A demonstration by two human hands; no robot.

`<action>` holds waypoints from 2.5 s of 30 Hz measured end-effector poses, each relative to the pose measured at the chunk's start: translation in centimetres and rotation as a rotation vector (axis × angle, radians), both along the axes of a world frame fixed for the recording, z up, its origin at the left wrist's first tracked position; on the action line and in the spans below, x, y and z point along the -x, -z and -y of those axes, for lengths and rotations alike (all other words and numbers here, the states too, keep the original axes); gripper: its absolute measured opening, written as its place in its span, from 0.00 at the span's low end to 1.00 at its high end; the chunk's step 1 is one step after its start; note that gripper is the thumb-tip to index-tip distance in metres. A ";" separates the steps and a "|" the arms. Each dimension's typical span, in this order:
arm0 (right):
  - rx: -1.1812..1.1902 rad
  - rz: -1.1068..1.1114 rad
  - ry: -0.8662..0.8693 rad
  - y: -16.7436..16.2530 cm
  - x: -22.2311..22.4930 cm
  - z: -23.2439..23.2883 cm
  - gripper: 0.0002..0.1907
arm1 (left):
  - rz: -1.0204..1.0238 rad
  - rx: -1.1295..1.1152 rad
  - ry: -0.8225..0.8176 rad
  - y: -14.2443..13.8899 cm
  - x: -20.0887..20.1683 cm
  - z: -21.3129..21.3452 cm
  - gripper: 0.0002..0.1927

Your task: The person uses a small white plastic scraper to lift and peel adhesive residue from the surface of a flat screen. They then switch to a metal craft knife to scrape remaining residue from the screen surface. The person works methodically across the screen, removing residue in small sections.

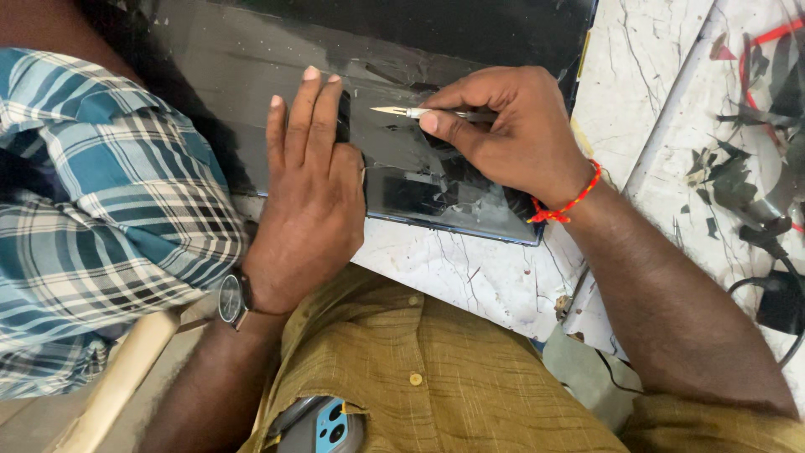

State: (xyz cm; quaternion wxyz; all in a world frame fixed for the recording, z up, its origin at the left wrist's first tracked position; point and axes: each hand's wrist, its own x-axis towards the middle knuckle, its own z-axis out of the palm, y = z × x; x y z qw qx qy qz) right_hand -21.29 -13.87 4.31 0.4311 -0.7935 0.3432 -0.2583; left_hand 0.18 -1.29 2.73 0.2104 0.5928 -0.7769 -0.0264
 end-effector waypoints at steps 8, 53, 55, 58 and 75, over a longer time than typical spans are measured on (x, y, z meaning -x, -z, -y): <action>0.022 0.018 -0.039 -0.2 0.0 0.0 0.06 | -0.418 0.143 -0.050 1.5 0.3 -2.3 0.02; -0.205 0.125 0.042 -0.2 0.7 1.0 0.06 | -0.322 0.042 -0.167 1.3 1.9 -0.6 0.03; -0.210 0.135 0.037 -0.4 0.6 0.9 0.06 | -0.327 0.037 -0.168 1.3 2.0 -0.6 0.03; -0.254 0.173 0.013 -0.9 0.3 0.7 0.08 | -0.335 0.043 -0.165 1.3 2.1 -0.7 0.04; -0.285 -0.168 -0.100 -0.2 -3.7 -2.5 0.06 | -0.347 0.087 -0.180 1.9 2.3 -0.8 0.08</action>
